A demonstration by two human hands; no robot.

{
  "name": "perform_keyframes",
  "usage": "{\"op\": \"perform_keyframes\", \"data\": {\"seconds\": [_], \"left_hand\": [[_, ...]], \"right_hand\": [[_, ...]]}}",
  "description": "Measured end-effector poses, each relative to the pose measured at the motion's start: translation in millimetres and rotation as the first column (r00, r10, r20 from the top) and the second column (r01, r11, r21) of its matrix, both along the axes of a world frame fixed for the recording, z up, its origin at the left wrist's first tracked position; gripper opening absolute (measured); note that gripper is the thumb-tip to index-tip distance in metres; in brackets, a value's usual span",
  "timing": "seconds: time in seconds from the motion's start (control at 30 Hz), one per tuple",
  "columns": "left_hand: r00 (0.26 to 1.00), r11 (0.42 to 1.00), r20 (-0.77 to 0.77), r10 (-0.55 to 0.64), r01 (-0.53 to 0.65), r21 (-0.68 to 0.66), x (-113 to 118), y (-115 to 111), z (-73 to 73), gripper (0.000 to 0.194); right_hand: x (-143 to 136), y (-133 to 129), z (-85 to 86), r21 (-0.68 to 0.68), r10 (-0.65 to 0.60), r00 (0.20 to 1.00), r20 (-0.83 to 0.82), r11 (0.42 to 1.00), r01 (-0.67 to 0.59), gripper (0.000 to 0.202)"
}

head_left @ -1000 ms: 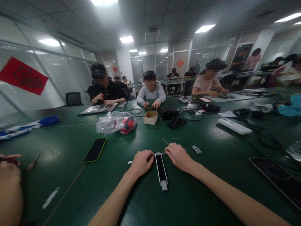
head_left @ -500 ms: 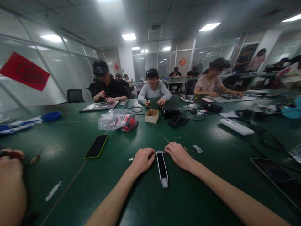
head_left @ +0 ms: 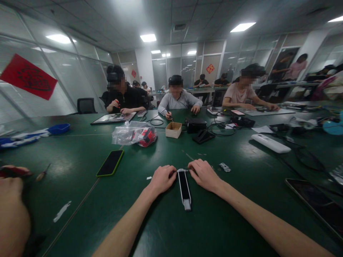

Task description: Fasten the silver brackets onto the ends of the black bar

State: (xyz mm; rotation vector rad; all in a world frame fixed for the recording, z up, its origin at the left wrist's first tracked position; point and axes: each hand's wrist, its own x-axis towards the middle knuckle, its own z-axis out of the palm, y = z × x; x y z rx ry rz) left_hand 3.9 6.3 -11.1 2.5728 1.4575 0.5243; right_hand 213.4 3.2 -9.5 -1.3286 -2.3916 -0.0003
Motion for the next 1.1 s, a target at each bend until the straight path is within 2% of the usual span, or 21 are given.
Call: {"op": "perform_keyframes", "data": {"seconds": [0.27, 1.1], "left_hand": [[1.0, 1.0, -0.001, -0.009, 0.009, 0.015, -0.5, 1.1, -2.7, 0.017], [1.0, 1.0, 0.003, -0.007, 0.007, -0.006, 0.5, 0.3, -0.8, 0.019]], "right_hand": [[-0.9, -2.3, 0.3, 0.03, 0.021, 1.0, 0.016, 0.999, -0.022, 0.009], [-1.7, -1.1, -3.8, 0.039, 0.091, 0.996, -0.019, 0.995, -0.09, 0.014]]}}
